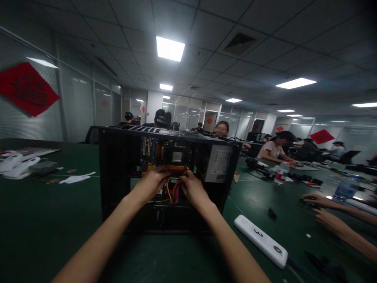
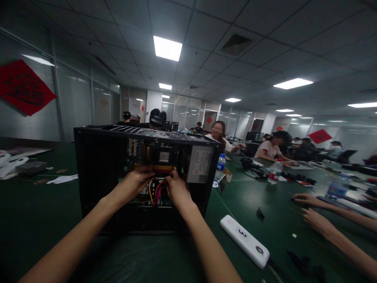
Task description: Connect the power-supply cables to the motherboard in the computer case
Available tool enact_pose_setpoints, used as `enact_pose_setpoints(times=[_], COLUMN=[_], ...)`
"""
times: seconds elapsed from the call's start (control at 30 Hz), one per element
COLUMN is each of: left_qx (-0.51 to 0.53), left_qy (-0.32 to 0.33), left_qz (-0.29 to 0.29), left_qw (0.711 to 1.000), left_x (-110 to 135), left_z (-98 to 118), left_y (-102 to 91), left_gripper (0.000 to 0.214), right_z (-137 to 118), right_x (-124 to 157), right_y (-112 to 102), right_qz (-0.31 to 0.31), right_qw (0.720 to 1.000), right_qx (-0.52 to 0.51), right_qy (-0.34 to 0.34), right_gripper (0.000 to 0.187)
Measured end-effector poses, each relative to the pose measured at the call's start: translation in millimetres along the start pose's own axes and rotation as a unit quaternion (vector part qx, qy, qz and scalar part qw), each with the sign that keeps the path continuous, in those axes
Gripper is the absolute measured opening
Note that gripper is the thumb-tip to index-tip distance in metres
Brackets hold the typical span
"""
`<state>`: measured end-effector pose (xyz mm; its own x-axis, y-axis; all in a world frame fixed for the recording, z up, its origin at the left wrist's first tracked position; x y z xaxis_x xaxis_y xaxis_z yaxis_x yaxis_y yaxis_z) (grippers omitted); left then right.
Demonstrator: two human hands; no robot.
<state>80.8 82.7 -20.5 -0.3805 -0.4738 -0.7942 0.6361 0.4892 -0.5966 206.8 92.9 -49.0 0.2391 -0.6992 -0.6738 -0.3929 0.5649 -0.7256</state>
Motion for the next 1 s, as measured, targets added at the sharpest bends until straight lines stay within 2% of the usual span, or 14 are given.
enact_pose_setpoints(times=[0.1, 0.23, 0.3, 0.4, 0.47, 0.53, 0.7, 0.9, 1.0], left_qx=[-0.005, 0.014, 0.009, -0.031, -0.067, -0.086, -0.05, -0.024, -0.047], left_qy=[-0.025, -0.083, -0.093, -0.051, -0.015, -0.006, -0.04, 0.005, 0.018], left_qz=[-0.034, -0.044, -0.071, -0.124, -0.136, -0.133, -0.095, -0.073, -0.087], left_qw=[0.999, 0.995, 0.993, 0.991, 0.988, 0.987, 0.993, 0.997, 0.995], left_x=[5, 5, 0, -11, -16, -16, -7, -6, -6], left_z=[-16, -36, -40, -32, -24, -22, -29, -18, -13], left_y=[16.2, 27.1, 33.9, 43.4, 46.5, 48.5, 49.4, 42.6, 42.1], left_gripper=[0.027, 0.024, 0.021, 0.02, 0.022, 0.021, 0.021, 0.027, 0.03], right_z=[14, 19, 24, 33, 32, 27, 14, 15, 14], right_x=[-1, -7, -9, -10, -10, -9, -6, -5, -6], right_y=[13, 20, 25, 32, 32, 28, 25, 22, 15], right_qz=[-0.023, -0.033, -0.046, -0.068, -0.068, -0.06, -0.068, -0.057, -0.028], right_qw=[1.0, 0.999, 0.999, 0.996, 0.995, 0.996, 0.996, 0.998, 0.999], right_qx=[0.006, 0.013, 0.025, 0.053, 0.067, 0.065, 0.047, 0.028, 0.013], right_qy=[0.002, -0.005, 0.009, 0.038, 0.034, 0.014, -0.021, -0.025, -0.028], right_gripper=[0.024, 0.024, 0.024, 0.026, 0.026, 0.025, 0.022, 0.021, 0.022])
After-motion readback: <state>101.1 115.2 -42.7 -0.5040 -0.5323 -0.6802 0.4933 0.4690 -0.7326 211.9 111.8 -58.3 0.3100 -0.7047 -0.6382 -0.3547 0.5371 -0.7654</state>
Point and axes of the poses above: each hand's wrist, its own x-axis away from the middle knuckle, its own y-axis out of the palm, z = x × y, the point moved 10 cm from there along -x, towards the middle knuckle, and after that the axes turned 12 degrees about z, right-handed, at the moved point
